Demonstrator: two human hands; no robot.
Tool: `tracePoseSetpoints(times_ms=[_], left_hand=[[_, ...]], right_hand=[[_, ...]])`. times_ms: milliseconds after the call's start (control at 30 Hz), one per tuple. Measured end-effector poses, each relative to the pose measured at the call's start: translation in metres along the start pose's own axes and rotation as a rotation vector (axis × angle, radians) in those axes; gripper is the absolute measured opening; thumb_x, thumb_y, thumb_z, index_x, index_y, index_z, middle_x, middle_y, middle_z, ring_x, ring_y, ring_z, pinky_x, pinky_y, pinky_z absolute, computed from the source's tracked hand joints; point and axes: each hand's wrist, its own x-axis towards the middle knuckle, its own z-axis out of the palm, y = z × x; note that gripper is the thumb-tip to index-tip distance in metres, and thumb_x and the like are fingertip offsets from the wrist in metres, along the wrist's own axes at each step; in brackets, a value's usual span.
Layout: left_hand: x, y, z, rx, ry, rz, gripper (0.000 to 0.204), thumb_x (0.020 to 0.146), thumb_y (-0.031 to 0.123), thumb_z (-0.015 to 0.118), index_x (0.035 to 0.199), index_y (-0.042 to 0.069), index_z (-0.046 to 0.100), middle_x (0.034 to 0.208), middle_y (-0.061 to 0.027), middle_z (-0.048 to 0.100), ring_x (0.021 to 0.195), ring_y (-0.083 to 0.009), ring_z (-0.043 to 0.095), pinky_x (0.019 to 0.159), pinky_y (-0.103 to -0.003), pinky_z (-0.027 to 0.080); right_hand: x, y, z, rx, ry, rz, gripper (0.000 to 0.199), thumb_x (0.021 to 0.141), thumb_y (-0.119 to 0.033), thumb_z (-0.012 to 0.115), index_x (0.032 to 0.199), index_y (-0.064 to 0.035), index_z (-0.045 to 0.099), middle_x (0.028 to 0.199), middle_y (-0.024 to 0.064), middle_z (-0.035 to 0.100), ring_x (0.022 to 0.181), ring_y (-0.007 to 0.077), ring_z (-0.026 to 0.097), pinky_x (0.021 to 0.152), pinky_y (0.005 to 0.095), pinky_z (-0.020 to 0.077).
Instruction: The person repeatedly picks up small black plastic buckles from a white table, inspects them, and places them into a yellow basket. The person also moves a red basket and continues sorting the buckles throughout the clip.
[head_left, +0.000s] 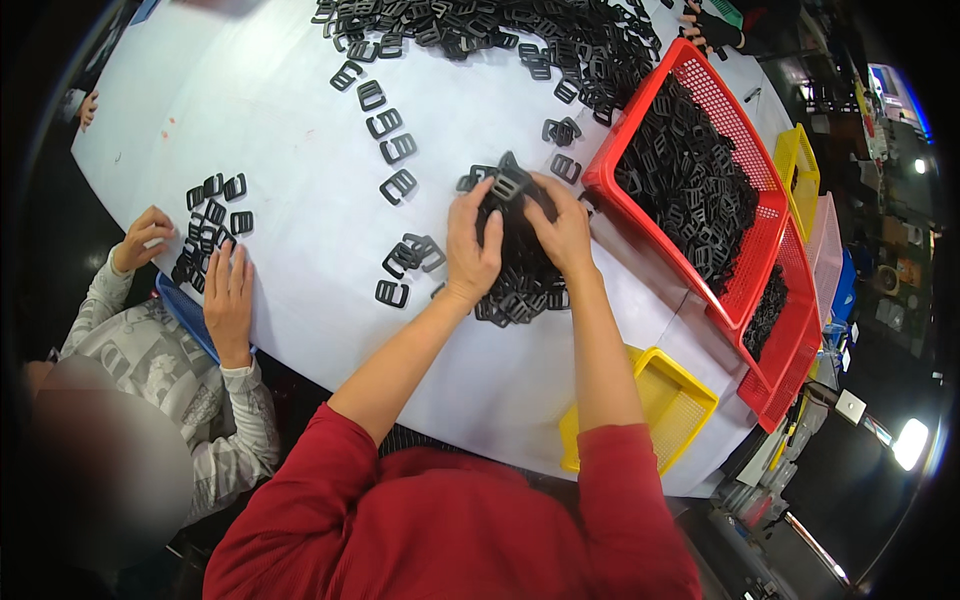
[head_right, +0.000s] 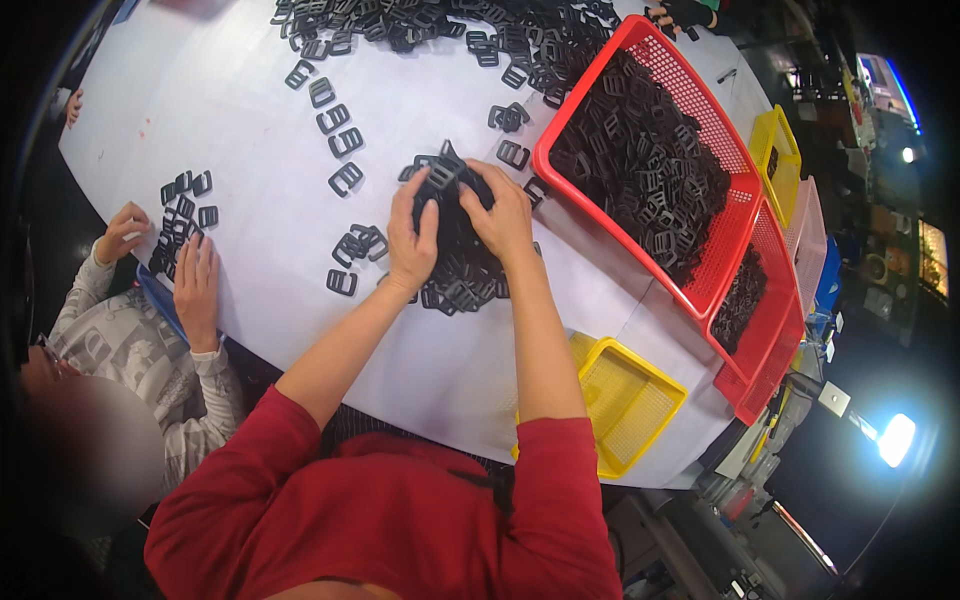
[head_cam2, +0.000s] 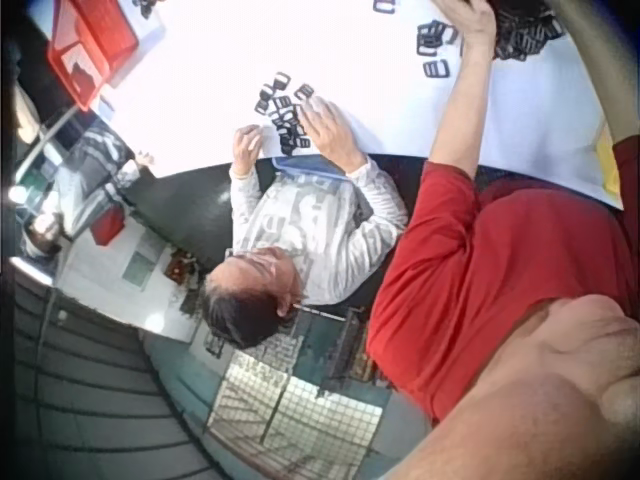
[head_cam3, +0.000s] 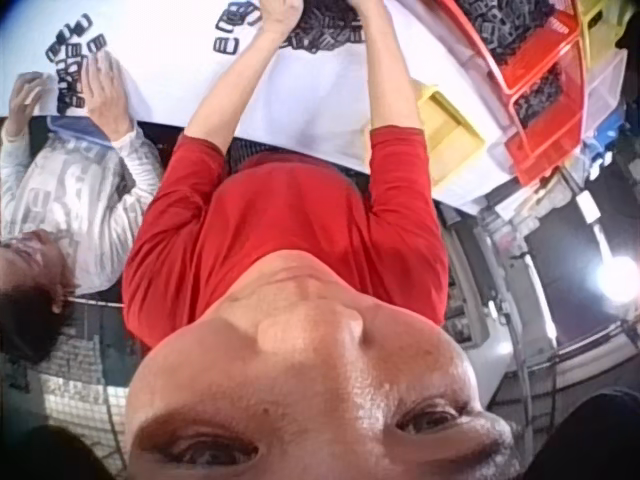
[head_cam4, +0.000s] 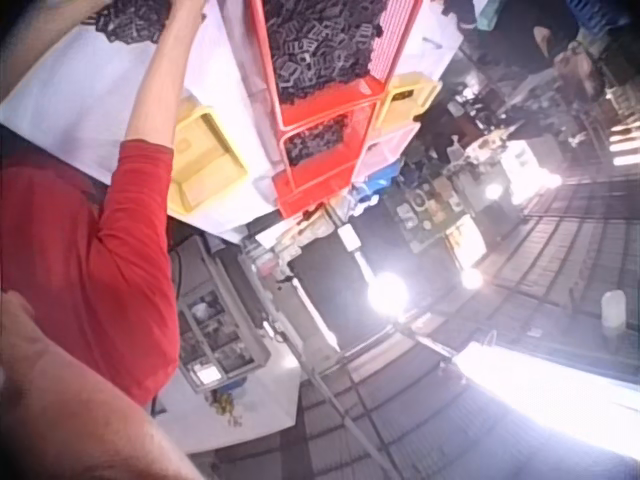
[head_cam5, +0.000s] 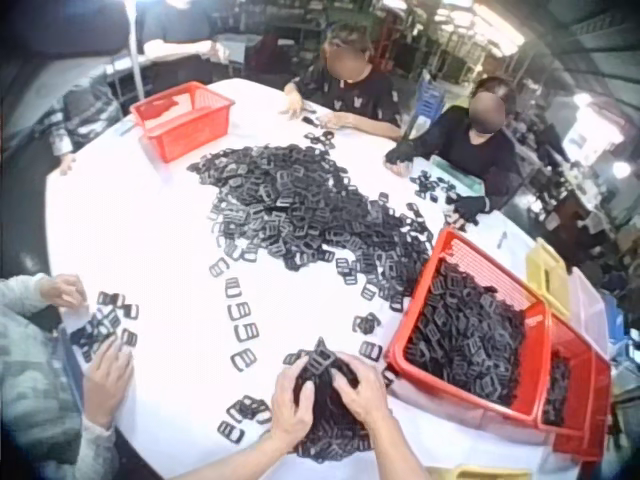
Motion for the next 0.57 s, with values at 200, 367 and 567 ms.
tracePoseSetpoints(times_ms=[200,367,567], left_hand=[[-0.052,0.014,0.015,0.014,-0.158,0.073,0.042,0.089,0.01,0.056,0.13,0.003,0.05,0.112,-0.0196,0.056,0.106,-0.0378,0.05,0.105,-0.049,0.032],[-0.04,0.05,-0.019,0.524,-0.525,0.157,0.035,0.093,0.024,0.058,0.126,0.015,0.059,0.094,-0.0139,0.063,0.099,-0.0325,0.059,0.106,-0.055,0.034],[0.1,-0.021,-0.094,0.503,-0.104,0.426,0.022,0.086,0.022,0.068,0.104,0.009,0.073,0.093,-0.0104,0.07,0.083,-0.027,0.064,0.081,-0.043,0.049]], right_hand=[[-0.067,-0.001,-0.035,-0.337,-0.069,0.072,0.034,0.082,-0.02,0.067,0.112,-0.0051,0.065,0.119,0.0143,0.062,0.109,0.0328,0.061,0.093,0.0401,0.0483],[-0.106,-0.023,-0.059,-0.734,-0.206,0.225,0.036,0.081,-0.021,0.071,0.116,-0.013,0.066,0.128,0.0114,0.058,0.118,0.0325,0.055,0.095,0.0431,0.0479],[-0.132,-0.045,-0.08,-0.726,-0.098,0.237,0.039,0.081,-0.025,0.072,0.118,-0.017,0.066,0.133,0.0111,0.054,0.119,0.0319,0.054,0.096,0.0429,0.0474]])
